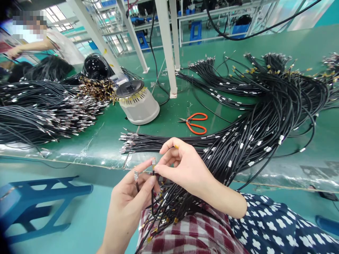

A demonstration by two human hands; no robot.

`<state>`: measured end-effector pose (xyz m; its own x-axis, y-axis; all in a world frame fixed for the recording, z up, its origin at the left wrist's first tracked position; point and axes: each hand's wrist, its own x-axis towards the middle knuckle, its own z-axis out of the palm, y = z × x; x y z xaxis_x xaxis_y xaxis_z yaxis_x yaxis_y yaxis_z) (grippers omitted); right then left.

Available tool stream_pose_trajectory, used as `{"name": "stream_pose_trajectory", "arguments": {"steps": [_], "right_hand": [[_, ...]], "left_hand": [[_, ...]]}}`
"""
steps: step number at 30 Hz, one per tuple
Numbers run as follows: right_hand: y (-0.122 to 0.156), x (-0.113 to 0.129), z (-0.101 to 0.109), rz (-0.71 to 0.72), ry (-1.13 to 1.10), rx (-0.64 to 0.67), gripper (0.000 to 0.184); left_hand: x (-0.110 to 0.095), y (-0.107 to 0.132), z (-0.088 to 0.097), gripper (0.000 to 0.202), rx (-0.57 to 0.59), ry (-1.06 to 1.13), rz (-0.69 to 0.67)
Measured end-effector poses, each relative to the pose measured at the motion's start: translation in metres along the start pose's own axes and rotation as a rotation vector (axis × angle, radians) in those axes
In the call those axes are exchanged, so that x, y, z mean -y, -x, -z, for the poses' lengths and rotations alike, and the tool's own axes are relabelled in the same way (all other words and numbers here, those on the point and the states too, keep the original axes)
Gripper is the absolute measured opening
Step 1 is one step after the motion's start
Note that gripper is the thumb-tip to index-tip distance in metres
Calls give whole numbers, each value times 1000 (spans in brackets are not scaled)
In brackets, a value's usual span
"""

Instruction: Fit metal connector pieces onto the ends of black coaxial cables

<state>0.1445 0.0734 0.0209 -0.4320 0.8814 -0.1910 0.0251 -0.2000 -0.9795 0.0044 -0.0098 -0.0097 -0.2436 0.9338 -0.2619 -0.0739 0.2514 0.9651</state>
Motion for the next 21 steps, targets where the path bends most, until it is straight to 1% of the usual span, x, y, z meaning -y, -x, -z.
{"name": "stream_pose_trajectory", "arguments": {"steps": [8,12,15,18,21], "right_hand": [[0,-1,-2,-8,9,-20,27],[1,-5,-4,-10,-8,5,28],[3,-6,-5,-9,-5,24,28],[4,-6,-6,-9,-1,29,28],[4,-5,-6,-10,-9,33,28]], "left_hand": [[-3,2,-4,36,4,83,12],[-8,-1,-8,24,-46,177,37],[-11,-5,-8,15,-77,261,86],[-13,-7,-7,12,-68,342,129],[-16,-6,-7,14,-61,335,120]]}}
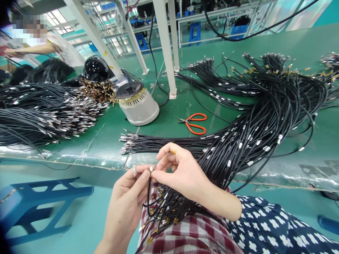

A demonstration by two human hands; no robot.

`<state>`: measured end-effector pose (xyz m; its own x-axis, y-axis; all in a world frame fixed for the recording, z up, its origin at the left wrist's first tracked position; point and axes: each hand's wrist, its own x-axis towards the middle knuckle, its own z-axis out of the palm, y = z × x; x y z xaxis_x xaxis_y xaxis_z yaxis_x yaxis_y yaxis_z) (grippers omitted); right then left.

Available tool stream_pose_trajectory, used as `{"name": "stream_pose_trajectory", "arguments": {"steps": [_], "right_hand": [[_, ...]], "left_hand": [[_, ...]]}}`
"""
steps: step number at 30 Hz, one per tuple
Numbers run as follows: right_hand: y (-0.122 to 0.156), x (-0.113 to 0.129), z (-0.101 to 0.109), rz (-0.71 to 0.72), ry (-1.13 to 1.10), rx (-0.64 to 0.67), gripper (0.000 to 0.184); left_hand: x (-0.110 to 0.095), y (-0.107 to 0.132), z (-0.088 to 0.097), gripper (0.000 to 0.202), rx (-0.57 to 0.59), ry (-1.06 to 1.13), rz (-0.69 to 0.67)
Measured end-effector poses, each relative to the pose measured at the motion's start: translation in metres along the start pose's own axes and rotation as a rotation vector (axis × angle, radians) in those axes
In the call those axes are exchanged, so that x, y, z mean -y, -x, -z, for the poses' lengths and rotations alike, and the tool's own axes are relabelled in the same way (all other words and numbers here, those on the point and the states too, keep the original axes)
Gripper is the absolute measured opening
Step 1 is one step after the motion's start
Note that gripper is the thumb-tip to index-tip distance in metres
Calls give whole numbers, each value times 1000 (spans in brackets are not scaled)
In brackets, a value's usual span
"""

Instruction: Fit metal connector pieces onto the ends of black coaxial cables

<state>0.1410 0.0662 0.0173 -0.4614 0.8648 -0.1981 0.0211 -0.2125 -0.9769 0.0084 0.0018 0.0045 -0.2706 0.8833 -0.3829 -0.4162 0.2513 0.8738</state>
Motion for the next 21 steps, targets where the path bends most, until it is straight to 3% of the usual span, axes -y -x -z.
{"name": "stream_pose_trajectory", "arguments": {"steps": [5,9,17,21], "right_hand": [[-1,3,1,10,4,-7,29],[-1,3,0,26,23,-31,27],[2,-6,-1,-29,-251,12,25],[2,-11,-2,-26,-259,-1,31]], "left_hand": [[-5,4,1,28,50,-96,-5],[-3,1,8,25,61,-183,18],[-1,-2,12,28,-19,-48,56],[-3,-2,11,28,-36,-31,42]]}}
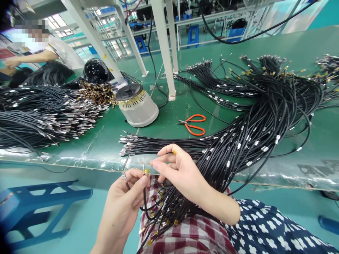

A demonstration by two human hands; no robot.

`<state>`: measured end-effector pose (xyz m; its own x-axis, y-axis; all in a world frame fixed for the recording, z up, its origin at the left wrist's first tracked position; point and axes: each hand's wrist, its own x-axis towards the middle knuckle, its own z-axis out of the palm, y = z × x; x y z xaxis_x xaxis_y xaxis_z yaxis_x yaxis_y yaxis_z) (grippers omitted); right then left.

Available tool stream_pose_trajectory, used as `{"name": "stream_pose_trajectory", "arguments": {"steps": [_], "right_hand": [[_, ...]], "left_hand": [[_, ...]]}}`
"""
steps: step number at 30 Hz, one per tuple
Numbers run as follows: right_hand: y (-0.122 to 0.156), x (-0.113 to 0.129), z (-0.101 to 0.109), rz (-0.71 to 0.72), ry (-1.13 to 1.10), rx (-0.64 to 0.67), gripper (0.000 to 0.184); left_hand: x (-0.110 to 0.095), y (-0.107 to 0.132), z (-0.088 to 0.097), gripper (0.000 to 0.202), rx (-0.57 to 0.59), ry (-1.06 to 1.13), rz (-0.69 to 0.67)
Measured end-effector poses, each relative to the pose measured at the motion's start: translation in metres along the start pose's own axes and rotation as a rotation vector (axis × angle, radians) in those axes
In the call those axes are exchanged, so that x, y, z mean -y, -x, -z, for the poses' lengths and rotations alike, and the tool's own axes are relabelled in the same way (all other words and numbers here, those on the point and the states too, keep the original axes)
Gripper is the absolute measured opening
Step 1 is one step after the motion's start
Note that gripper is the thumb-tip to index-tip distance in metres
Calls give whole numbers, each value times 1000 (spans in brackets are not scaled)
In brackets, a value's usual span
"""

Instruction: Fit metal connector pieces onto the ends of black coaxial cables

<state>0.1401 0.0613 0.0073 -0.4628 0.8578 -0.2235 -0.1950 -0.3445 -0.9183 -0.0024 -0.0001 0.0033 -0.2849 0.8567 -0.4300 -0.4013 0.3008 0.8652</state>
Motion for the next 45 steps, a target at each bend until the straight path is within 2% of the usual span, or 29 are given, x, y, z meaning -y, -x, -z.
{"name": "stream_pose_trajectory", "arguments": {"steps": [4,9,15,19,28,35,45], "right_hand": [[-1,-1,-5,49,3,-25,40],[-2,-1,-10,94,-5,-98,36],[-4,-2,-10,134,30,-117,32],[-5,-3,-13,163,48,-141,30],[-5,-7,-19,152,-77,-92,35],[-5,-10,-17,133,-105,-96,36],[-5,-10,-16,170,-125,-107,35]], "left_hand": [[0,0,0,28,-17,-6,-11],[2,0,0,29,-14,15,-14],[3,1,-2,27,-5,97,33],[5,0,-2,25,47,146,67],[9,-1,-5,23,129,288,128],[14,-1,-7,19,129,338,149],[14,0,-9,21,85,318,78]]}}
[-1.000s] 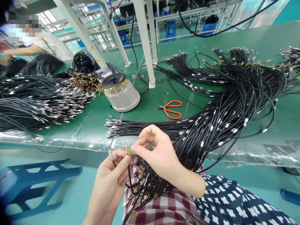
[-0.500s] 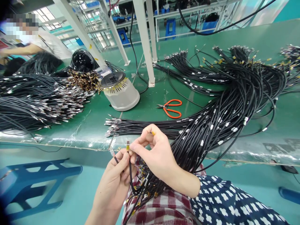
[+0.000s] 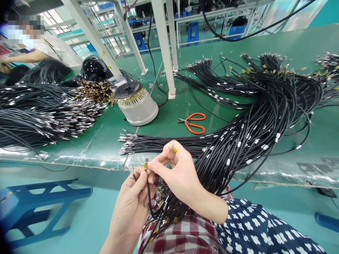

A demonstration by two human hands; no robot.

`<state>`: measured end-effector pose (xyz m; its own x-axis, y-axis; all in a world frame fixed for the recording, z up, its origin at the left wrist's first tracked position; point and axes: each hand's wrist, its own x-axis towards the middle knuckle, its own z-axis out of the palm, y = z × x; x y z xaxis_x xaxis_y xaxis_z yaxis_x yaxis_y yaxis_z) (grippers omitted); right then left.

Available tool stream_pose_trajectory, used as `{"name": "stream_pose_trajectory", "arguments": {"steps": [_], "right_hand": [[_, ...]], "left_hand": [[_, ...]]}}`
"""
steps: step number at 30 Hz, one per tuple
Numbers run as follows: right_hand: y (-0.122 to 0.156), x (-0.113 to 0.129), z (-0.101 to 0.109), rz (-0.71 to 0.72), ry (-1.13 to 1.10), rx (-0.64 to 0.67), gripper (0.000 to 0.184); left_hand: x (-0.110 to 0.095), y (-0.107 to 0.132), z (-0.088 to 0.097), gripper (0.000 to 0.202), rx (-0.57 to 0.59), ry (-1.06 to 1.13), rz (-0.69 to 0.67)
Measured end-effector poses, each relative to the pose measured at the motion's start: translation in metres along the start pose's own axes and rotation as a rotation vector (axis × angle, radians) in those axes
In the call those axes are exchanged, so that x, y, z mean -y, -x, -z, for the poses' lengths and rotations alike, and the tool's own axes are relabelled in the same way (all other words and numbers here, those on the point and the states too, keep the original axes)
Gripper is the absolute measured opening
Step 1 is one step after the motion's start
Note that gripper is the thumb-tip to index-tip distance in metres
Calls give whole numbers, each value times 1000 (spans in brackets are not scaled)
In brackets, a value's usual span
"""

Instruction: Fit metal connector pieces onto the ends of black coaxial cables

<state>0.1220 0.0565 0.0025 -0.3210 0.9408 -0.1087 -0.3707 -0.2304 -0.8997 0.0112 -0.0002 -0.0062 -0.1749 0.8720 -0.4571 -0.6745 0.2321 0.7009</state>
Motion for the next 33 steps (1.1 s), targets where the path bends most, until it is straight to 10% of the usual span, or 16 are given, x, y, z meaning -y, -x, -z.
{"name": "stream_pose_trajectory", "arguments": {"steps": [23,33], "right_hand": [[0,-5,-2,4,-44,-2,36],[-22,6,18,-245,-155,386,34]], "left_hand": [[1,1,-2,22,-22,22,6],[-7,-1,-1,26,281,5,146]]}}
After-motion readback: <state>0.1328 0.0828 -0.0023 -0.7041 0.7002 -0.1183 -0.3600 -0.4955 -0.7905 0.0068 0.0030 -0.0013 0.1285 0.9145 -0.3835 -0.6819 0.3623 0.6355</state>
